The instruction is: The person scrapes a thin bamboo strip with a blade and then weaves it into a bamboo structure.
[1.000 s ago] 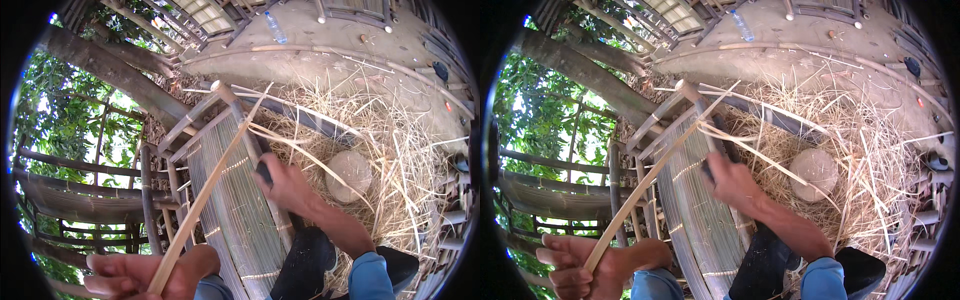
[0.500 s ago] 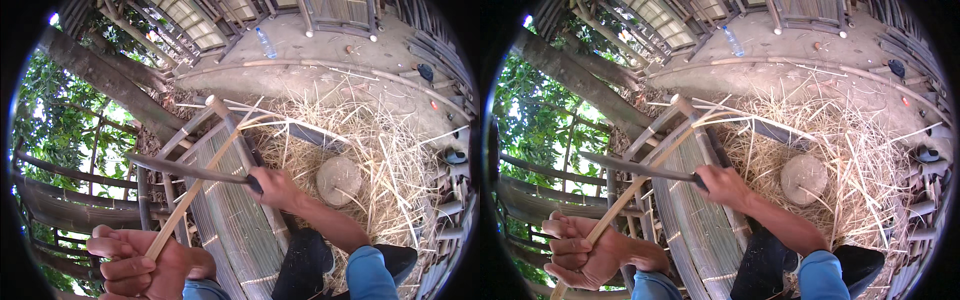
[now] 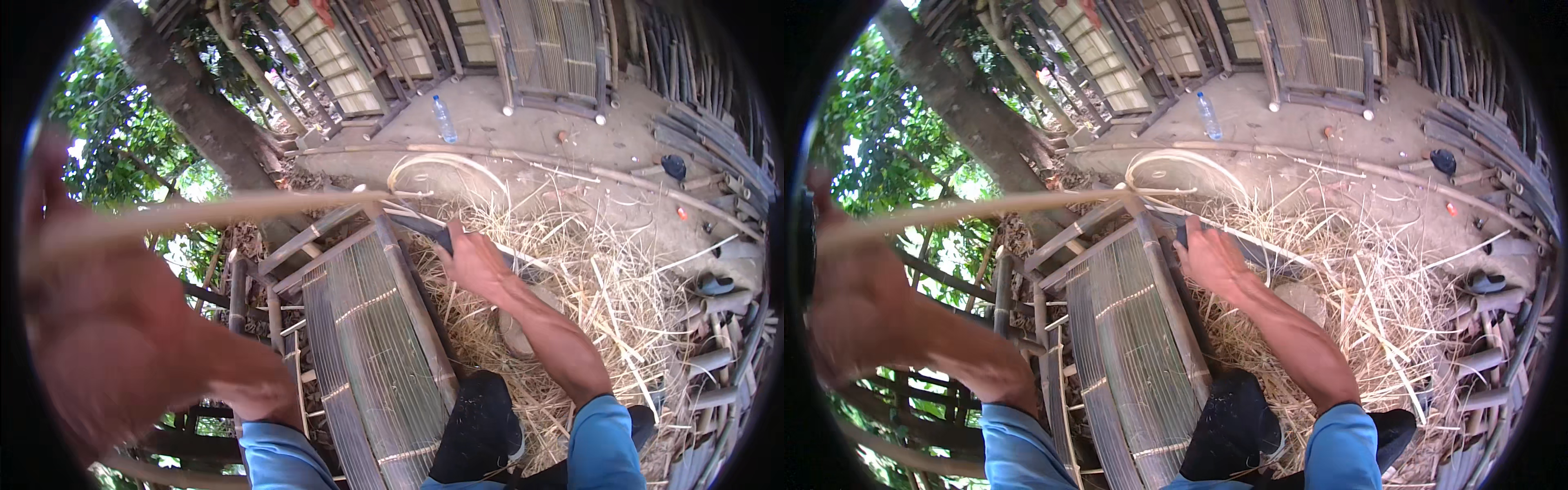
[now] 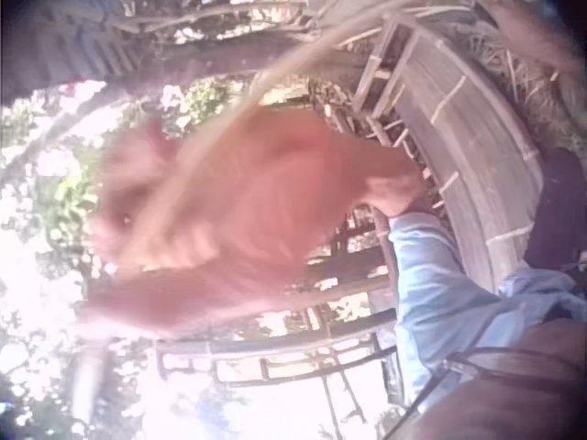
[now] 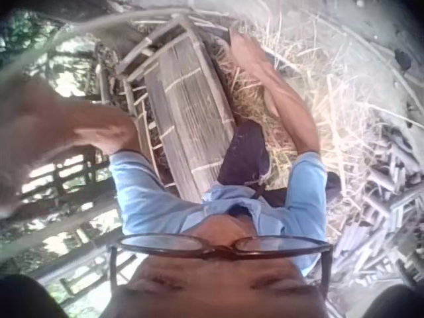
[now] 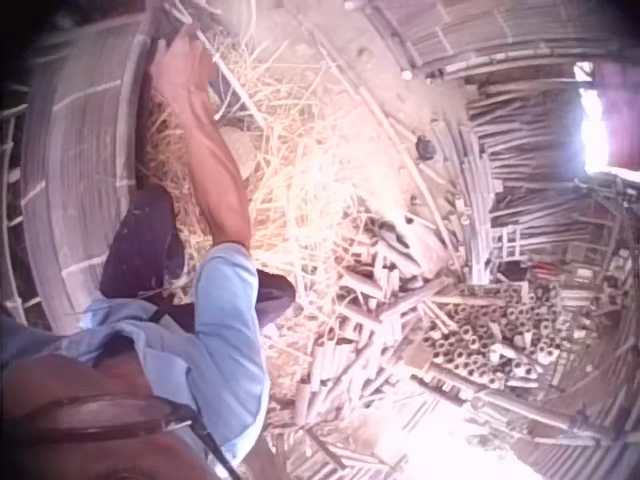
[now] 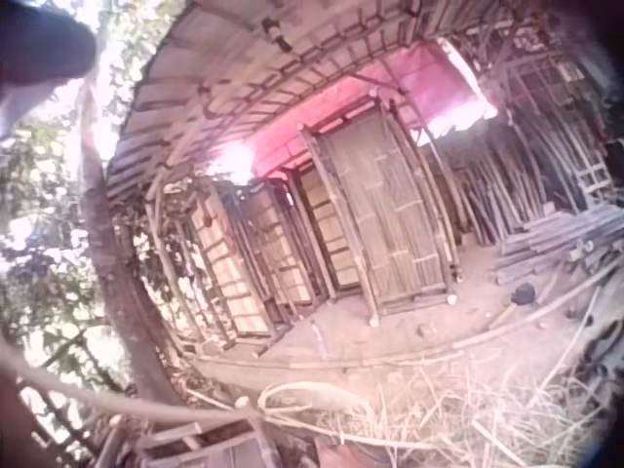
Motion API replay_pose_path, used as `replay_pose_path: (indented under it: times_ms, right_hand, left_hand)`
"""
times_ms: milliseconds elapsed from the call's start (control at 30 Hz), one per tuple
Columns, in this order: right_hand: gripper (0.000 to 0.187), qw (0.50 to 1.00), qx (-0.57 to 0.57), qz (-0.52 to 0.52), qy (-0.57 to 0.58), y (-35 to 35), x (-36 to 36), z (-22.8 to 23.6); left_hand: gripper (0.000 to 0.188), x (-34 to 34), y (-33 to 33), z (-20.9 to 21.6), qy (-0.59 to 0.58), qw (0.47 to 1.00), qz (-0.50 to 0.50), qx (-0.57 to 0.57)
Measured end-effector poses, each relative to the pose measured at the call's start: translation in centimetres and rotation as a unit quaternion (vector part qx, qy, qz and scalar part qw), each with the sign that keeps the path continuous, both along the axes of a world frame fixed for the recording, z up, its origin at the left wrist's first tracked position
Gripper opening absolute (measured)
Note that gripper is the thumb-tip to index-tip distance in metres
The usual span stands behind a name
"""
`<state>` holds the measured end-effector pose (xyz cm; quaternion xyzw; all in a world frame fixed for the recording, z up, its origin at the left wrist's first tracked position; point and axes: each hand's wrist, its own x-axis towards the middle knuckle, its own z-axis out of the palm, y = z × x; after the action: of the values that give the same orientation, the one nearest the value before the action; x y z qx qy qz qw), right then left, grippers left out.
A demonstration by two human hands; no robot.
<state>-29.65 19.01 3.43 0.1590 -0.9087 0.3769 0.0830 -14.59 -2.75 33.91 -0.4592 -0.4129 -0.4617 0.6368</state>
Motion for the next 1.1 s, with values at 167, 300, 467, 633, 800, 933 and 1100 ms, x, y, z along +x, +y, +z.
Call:
replay_pose_path:
  times_ms: [167, 300, 467, 633, 800, 933, 1100]
  right_hand:
    - [0.029, 1.000, -0.002, 0.022, 0.001, 4.1, 11.0, 10.4]
    - [0.028, 0.999, 0.013, 0.027, 0.027, 6.8, 19.3, 16.8]
    - [0.027, 0.989, 0.108, -0.016, 0.096, 9.3, 22.4, 16.4]
    - [0.033, 0.992, 0.119, -0.030, 0.037, 11.1, 22.7, 12.2]
    - [0.028, 0.994, 0.102, -0.037, 0.016, 12.1, 23.4, 11.2]
    - [0.021, 0.994, 0.102, -0.032, -0.003, 13.3, 23.5, 10.3]
    - [0.018, 0.962, 0.235, -0.110, 0.090, 16.0, 22.7, 11.3]
  left_hand:
    - [0.032, -6.7, 4.6, 0.1, 0.092, 0.965, 0.207, -0.129]
    - [0.030, -2.2, 11.2, 1.7, -0.138, 0.990, 0.040, 0.006]
    - [0.030, -2.3, 13.8, 2.5, -0.283, 0.958, -0.036, 0.023]
    - [0.026, -7.2, 16.2, -2.3, -0.297, 0.949, -0.071, 0.081]
    - [0.019, -5.2, 17.5, -2.7, -0.383, 0.911, -0.125, 0.092]
    - [0.016, -4.8, 18.8, -3.3, -0.284, 0.936, -0.206, 0.032]
    - [0.014, -5.6, 21.0, -3.8, -0.278, 0.929, -0.243, 0.029]
